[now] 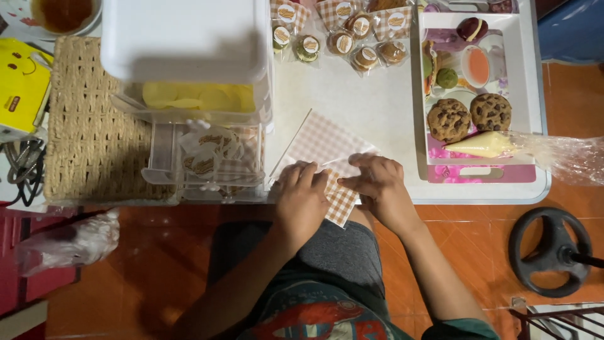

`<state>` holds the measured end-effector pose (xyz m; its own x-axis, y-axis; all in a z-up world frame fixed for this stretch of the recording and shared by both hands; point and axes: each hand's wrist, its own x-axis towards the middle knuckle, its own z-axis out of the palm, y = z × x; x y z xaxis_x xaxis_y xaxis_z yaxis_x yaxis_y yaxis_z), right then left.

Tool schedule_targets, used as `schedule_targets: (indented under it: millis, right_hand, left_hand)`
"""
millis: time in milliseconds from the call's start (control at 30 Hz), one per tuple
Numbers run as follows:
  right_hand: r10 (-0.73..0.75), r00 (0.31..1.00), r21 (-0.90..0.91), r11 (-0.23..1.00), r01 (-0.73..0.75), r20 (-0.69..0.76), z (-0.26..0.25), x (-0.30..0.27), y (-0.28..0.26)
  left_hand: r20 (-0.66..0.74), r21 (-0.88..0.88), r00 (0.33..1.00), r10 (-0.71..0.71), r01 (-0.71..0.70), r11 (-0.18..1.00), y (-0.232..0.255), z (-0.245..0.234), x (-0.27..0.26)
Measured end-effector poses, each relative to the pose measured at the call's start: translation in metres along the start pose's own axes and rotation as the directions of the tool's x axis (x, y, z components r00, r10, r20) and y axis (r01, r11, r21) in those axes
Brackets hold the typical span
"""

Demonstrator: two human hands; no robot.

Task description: Folding a checkered paper sheet into a triangular packaging pouch

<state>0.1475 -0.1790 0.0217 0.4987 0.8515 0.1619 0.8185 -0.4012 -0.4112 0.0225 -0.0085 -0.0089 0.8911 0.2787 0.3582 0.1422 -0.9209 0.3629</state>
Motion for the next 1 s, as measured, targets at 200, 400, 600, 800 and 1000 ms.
schedule_targets:
  millis: [200, 400, 600, 800, 1000]
  right_hand:
    - [0.026, 1.0, -0.002, 1.0, -0.026, 0.013, -0.001, 0.001, 0.0]
    - [0.006, 1.0, -0.01, 1.0, -0.006, -0.024, -0.006, 0.001, -0.007]
    - [-0.01, 1.0, 0.001, 1.0, 0.01, -0.02, 0.001, -0.004, 0.0]
    - [-0.042, 0.99, 0.212, 0.975, 0.07, -0.134, 0.011, -0.006, 0.014]
    - [0.007, 0.975, 0.344, 0.936, 0.072, -0.222, -0.006, 0.004, -0.008]
  left_hand:
    - [0.043, -0.072, 0.998, -0.05, 0.053, 0.996, -0.005, -0.001, -0.004]
    - [0.143, -0.071, 0.99, -0.013, 0.024, 0.997, -0.012, -0.012, -0.007]
    - [0.066, -0.042, 0.992, 0.104, -0.102, 0.994, -0.021, -0.015, -0.015]
    - [0.021, -0.054, 0.992, 0.128, -0.126, 0.991, -0.024, -0.016, -0.021]
    - [-0.019, -0.09, 0.994, 0.108, -0.11, 0.99, -0.026, -0.016, -0.02]
